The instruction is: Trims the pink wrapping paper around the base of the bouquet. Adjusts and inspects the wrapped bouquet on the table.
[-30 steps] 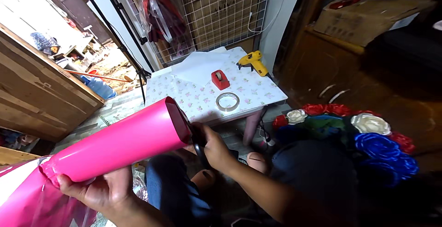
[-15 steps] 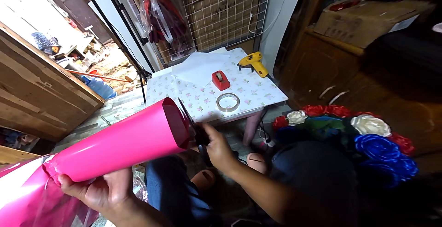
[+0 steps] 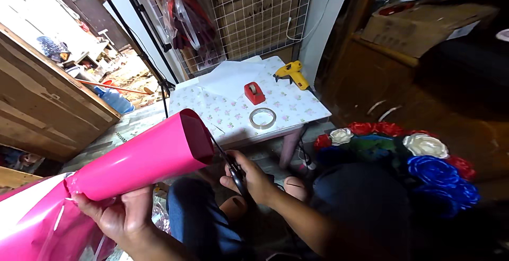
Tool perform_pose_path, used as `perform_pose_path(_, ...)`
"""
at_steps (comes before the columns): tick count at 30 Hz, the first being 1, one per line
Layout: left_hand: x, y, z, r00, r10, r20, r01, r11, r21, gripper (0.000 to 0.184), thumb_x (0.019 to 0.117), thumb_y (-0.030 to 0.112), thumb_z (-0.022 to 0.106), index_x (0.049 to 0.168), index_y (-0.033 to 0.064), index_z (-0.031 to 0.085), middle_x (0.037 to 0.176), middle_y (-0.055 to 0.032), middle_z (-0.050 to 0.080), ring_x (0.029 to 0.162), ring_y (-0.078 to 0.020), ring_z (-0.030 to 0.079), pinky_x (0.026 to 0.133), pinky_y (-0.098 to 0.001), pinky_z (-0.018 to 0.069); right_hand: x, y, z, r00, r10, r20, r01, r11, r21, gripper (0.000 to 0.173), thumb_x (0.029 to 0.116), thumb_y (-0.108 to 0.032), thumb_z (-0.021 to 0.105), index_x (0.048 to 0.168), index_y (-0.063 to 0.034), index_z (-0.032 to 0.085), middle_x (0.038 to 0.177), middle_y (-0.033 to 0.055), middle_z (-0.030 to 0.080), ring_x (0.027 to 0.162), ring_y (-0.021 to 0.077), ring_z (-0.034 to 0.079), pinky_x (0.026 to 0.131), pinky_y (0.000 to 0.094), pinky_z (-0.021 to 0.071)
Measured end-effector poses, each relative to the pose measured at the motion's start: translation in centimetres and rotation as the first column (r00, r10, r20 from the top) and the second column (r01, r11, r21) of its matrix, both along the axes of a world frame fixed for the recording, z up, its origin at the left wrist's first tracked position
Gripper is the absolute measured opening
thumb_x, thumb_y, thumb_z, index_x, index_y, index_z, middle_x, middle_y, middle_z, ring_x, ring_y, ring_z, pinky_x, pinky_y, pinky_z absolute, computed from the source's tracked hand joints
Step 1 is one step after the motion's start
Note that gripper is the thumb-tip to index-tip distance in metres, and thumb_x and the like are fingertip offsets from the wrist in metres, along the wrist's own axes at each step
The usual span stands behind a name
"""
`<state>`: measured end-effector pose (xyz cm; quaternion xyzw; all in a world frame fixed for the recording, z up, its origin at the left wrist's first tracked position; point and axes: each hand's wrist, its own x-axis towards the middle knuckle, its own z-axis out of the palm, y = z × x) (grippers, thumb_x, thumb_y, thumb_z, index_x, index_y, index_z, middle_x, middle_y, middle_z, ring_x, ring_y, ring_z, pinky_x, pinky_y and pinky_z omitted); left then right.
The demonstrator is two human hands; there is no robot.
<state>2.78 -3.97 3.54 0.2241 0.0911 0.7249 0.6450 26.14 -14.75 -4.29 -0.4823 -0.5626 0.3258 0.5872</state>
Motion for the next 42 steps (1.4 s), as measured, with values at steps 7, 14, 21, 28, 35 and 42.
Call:
perform_pose_path(7,0.2,-0.2,0.0,0.998,-0.060,-0.030,0.056,0.993,-0.104,0.068,0.0960,0.073,0.037,0.131,0.0169,0.053,0.121,-0.0119,0.066,0.114,-0.0332,0.065,0.087,-0.0633,0.0542,1.0,1.2,1.3,0.999,-0.019,0.043,0.023,0.996,-0.086,0.067,0.0936,-0.051,0.067,0.133,0.0015,0.055,0.095,0.0043,0.062,0.081,0.0043,0.057,0.076,0.0211,0.0496)
perform_pose_path(14,0.5,-0.2,0.2,0.996,-0.093,-0.012,0.091,0.989,-0.116,0.069,0.0953,0.074,0.038,0.129,0.0159,0.055,0.119,-0.0128,0.067,0.113,-0.0338,0.065,0.087,-0.0633,0.0543,1.8,2.5,2.1,0.992,-0.091,0.088,0.095,0.995,-0.039,0.056,0.0902,-0.039,0.077,0.128,-0.0028,0.057,0.093,0.0055,0.065,0.079,0.0071,0.059,0.076,0.0254,0.0517)
perform_pose_path(21,0.5,-0.1,0.1,0.995,-0.096,-0.019,0.093,0.989,-0.113,0.069,0.0960,0.074,0.035,0.129,0.0163,0.054,0.120,-0.0123,0.067,0.114,-0.0334,0.065,0.087,-0.0635,0.0543,2.0,2.9,3.0,0.987,-0.128,0.095,0.126,0.992,0.029,0.049,0.0893,-0.015,0.078,0.133,-0.0046,0.057,0.096,0.0072,0.066,0.081,0.0104,0.062,0.077,0.0296,0.0555)
perform_pose_path(28,0.8,-0.1,0.2,0.997,-0.078,-0.016,0.076,0.991,-0.110,0.066,0.0966,0.073,0.036,0.127,0.0179,0.056,0.118,-0.0112,0.067,0.113,-0.0327,0.066,0.085,-0.0634,0.0546,2.2,3.3,3.0,0.983,-0.157,0.095,0.143,0.980,0.136,0.041,0.0902,-0.016,0.077,0.125,-0.0035,0.059,0.090,0.0065,0.063,0.075,0.0096,0.060,0.070,0.0275,0.0549)
perform_pose_path(35,0.8,-0.2,0.3,0.995,-0.096,0.010,0.097,0.990,-0.104,0.067,0.0958,0.073,0.038,0.127,0.0164,0.056,0.118,-0.0119,0.067,0.113,-0.0334,0.066,0.086,-0.0635,0.0546,2.0,3.4,2.9,0.971,-0.219,0.097,0.195,0.959,0.208,0.040,0.0910,-0.018,0.076,0.125,-0.0017,0.060,0.088,0.0053,0.063,0.072,0.0063,0.058,0.068,0.0230,0.0527)
perform_pose_path(42,0.8,-0.2,0.4,0.995,-0.104,0.010,0.105,0.988,-0.110,0.069,0.0948,0.074,0.037,0.127,0.0169,0.056,0.118,-0.0120,0.067,0.113,-0.0337,0.066,0.086,-0.0635,0.0547,1.9,3.6,2.7,0.964,-0.251,0.084,0.223,0.942,0.251,0.037,0.0889,-0.014,0.078,0.121,-0.0021,0.062,0.085,0.0043,0.063,0.068,0.0050,0.055,0.064,0.0209,0.0502)
